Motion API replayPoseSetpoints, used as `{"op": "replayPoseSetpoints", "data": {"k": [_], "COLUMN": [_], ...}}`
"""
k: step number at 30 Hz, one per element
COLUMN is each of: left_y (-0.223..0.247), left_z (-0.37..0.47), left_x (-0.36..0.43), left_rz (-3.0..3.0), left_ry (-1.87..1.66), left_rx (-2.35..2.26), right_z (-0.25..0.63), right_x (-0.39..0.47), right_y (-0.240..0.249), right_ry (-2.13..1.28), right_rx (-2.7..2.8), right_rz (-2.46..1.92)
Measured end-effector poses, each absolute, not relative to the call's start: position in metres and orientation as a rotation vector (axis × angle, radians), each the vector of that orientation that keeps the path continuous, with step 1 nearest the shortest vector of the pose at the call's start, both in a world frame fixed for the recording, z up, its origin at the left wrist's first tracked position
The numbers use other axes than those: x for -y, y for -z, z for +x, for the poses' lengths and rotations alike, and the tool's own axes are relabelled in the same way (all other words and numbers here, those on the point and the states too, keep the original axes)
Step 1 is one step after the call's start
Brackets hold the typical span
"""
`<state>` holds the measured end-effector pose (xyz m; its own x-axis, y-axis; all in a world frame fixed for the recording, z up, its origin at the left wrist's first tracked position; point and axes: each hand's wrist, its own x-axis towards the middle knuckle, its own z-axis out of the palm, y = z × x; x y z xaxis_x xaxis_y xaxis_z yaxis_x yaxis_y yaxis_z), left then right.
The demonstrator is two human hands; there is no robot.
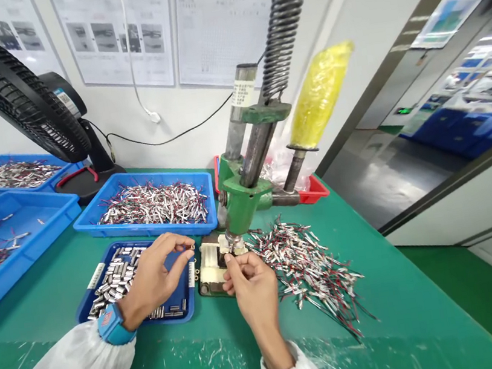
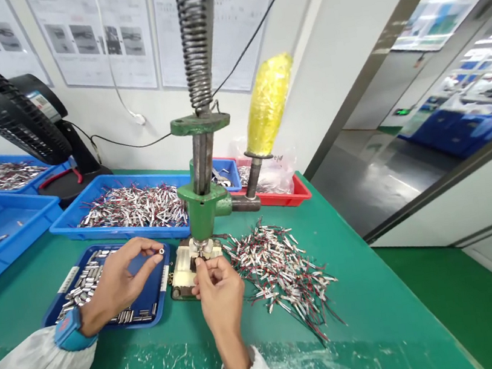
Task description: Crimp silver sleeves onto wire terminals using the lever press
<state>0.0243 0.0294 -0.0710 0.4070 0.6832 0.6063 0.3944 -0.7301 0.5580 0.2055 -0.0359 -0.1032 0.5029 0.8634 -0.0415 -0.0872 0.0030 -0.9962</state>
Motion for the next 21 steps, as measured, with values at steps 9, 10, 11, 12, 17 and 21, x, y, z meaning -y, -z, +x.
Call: {"op": "replayPoseSetpoints", "data": {"k": [9,10,11,12,17,21], "left_y": [0.062,0.064,0.066,0.067,0.065,0.059], "left_z": [0.071,0.076,0.080,0.084,0.096,0.101], "left_x": [-0.024,-0.025,-0.025,-0.026,-0.028,-0.031], "left_rz": [1.871,1.807,1.754,1.714,1.586,1.617], "left_ry": [-1.316,-1.305,-1.288,-1.268,-1.173,-1.093], "left_rx": [-0.811,-0.821,-0.835,-0.845,-0.785,-0.722], "right_z": [0.206,0.206,0.206,0.206,0.208,0.208], "right_x": [0.037,0.037,0.037,0.037,0.036,0.035], "right_y": [0.106,0.107,0.107,0.108,0.108,0.106], "right_ry": [-0.865,-0.867,-0.870,-0.871,-0.878,-0.899], "right_rx": [0.772,0.772,0.774,0.777,0.774,0.753], "right_rz": [-1.343,-1.346,-1.349,-1.350,-1.358,-1.339]}}
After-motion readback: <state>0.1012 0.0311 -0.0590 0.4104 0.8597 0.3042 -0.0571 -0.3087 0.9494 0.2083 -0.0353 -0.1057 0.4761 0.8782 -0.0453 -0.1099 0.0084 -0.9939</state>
